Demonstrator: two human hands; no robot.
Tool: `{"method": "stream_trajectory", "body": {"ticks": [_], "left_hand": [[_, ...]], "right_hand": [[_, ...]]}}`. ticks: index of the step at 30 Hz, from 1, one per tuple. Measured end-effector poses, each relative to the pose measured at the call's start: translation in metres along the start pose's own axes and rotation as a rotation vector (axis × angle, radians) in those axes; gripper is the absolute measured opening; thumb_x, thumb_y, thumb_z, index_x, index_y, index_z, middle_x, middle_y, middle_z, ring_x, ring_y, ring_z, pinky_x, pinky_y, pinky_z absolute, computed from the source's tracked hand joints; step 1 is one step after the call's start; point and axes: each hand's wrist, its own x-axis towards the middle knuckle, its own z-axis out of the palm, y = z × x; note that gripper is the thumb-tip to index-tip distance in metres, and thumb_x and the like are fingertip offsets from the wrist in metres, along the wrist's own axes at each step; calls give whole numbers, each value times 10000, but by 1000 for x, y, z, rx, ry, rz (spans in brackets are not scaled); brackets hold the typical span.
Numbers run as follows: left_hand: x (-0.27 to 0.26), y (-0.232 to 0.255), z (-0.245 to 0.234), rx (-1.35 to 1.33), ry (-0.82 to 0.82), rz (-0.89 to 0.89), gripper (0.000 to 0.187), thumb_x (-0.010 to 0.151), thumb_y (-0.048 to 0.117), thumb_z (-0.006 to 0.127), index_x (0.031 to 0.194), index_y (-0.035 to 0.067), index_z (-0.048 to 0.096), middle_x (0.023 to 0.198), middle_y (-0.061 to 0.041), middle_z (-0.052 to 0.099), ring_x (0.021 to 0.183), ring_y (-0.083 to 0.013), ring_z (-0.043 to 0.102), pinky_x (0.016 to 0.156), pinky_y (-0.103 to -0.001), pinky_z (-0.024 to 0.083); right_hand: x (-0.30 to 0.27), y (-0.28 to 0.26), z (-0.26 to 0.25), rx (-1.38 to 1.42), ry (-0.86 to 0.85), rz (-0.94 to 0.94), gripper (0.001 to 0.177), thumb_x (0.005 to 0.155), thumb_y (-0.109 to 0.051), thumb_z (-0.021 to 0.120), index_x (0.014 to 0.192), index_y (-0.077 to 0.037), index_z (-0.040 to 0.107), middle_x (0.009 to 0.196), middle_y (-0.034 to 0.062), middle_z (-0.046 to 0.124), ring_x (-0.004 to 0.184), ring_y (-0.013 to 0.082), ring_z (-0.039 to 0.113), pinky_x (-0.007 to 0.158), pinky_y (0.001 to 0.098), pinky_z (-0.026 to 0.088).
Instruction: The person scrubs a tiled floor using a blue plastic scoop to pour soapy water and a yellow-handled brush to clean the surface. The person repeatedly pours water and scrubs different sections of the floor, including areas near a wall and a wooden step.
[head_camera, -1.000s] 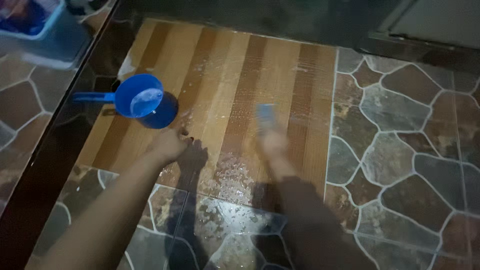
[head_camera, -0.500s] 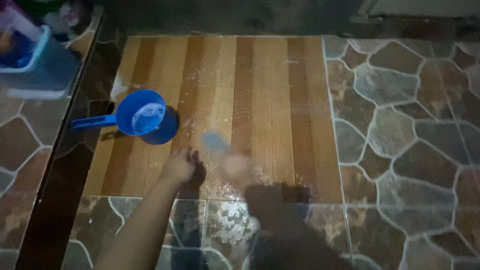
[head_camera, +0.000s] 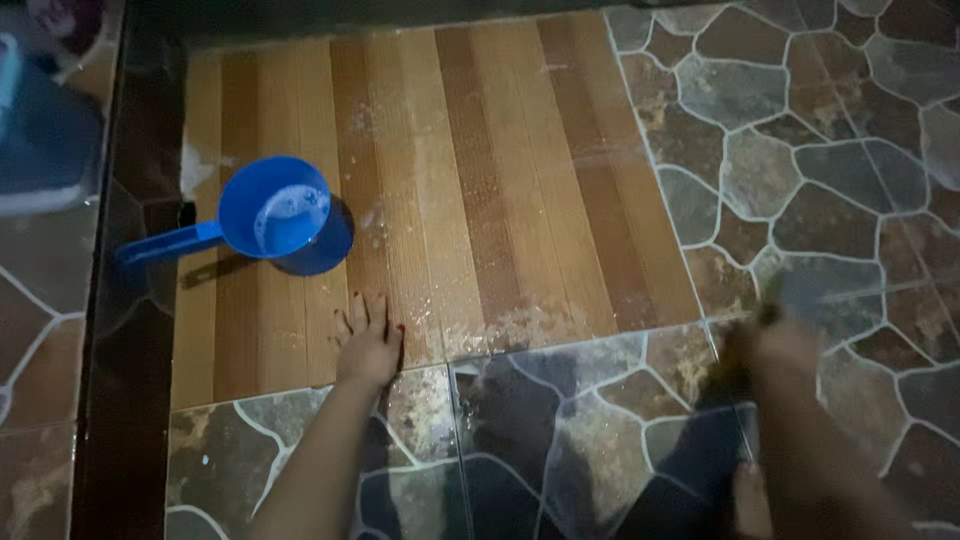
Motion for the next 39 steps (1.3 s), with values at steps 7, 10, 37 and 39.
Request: {"method": "stream_trajectory", "body": {"ticks": [7, 10, 37, 39], "left_hand": [[13, 16, -13, -111, -41, -123, 646, 1019, 543, 381, 1607, 292, 296, 1727, -71, 83, 1566, -428, 5, 1224, -653, 13], [18, 16, -14, -395, 82, -87, 619, 1038, 464, 388, 1607, 230, 321, 1720, -102, 199, 1584, -403, 98, 1260, -557, 92], [3, 90, -3, -8, 137, -48, 705, 999, 550, 348, 1617, 223, 255, 1714, -30, 115, 1571, -333, 46, 1196, -653, -60], [6, 90, -1, -31, 147, -35, 689, 1018, 528, 331, 1619, 199, 257, 1714, -40, 127, 1577, -323, 53, 1206, -638, -52]], "right_hand": [[-83, -205, 147, -119, 99, -654, 339, 989, -400, 579, 1015, -87, 708, 877, 196, 699, 758, 365, 688, 661, 507, 548], [-183, -307, 175, 27, -66, -768, 316, 992, -381, 562, 1120, -113, 668, 978, 223, 671, 834, 376, 681, 693, 502, 554], [-71, -49, 26, -12, 153, -160, 581, 930, -408, 673, 1429, -143, 536, 1172, 290, 682, 1029, 486, 677, 906, 595, 534], [-96, -81, 48, 62, 127, -344, 417, 928, -366, 655, 1259, -113, 639, 1143, 258, 704, 1028, 447, 694, 903, 567, 555]]}}
